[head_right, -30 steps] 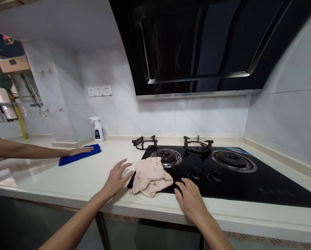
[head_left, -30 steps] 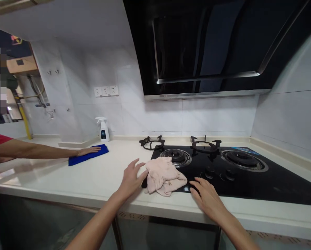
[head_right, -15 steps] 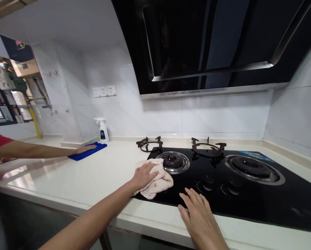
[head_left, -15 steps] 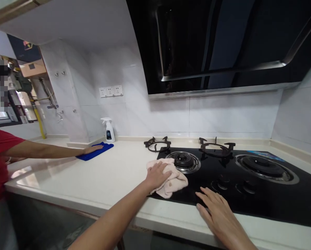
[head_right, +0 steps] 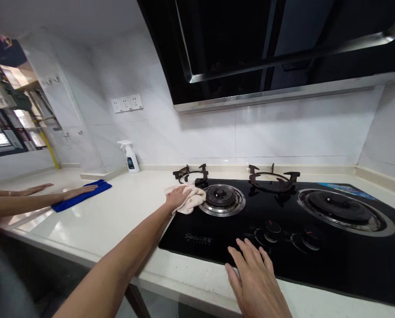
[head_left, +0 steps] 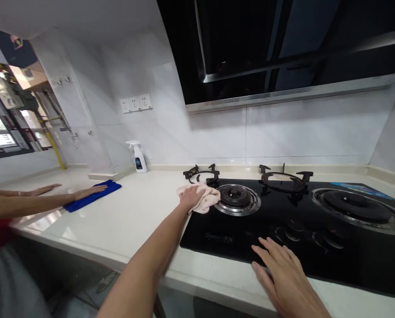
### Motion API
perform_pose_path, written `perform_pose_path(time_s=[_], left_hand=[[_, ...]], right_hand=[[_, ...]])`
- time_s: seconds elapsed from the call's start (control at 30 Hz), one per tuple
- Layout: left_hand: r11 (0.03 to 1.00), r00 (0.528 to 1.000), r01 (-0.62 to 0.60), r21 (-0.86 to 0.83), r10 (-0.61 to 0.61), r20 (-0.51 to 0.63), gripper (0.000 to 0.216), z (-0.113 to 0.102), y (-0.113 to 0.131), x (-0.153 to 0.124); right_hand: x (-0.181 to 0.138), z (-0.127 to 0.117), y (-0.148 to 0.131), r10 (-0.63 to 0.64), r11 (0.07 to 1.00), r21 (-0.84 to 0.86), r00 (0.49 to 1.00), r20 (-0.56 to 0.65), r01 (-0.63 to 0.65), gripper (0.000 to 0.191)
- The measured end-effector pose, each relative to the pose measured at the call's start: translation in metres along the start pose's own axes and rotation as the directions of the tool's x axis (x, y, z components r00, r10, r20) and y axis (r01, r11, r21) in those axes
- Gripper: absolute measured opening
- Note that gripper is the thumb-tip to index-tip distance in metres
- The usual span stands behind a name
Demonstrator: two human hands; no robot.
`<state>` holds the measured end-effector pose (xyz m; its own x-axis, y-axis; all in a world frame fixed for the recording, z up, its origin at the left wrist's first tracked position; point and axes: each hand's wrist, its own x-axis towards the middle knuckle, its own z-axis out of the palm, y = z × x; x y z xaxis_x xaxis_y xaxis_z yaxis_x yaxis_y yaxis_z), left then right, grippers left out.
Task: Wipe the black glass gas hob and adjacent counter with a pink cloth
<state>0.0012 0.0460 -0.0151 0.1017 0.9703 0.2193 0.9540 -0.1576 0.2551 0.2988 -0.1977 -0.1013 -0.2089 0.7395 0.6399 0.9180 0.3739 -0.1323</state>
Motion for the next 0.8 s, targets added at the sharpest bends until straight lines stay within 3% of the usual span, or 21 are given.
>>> perform_pose_path(time_s=[0.13,0.3,0.53,0.67,0.8], left_hand=[[0.998,0.999,-0.052,0.035,0.052,-0.001,0.054,-0.001,-0.006,-0.007],[0.998,1.000,-0.011,0.068,0.013,-0.027,0.059,-0.011,-0.030,-0.045],[0.977,0.978,0.193,0.093,-0.184,-0.098,0.064,-0.060,-0.112,-0.127],[0.923,0.923,0.371,0.107,-0.353,-0.151,0.067,-0.098,-0.164,-0.179],[0.869,0.870,0.482,0.109,-0.459,-0.180,0.071,-0.119,-0.187,-0.216]], right_hand=[[0.001,-0.004,0.000,0.015,1.000,0.023,1.000,0.016,-0.016,0.047],[0.001,-0.007,0.003,0.044,0.997,0.066,0.997,0.063,-0.048,0.048],[0.001,-0.001,0.011,0.047,0.995,0.078,0.994,0.103,-0.055,0.054],[0.002,-0.002,0.012,0.039,0.996,0.076,0.992,0.117,-0.049,0.054],[0.003,-0.003,0.009,0.032,0.996,0.082,0.993,0.113,-0.041,0.055]])
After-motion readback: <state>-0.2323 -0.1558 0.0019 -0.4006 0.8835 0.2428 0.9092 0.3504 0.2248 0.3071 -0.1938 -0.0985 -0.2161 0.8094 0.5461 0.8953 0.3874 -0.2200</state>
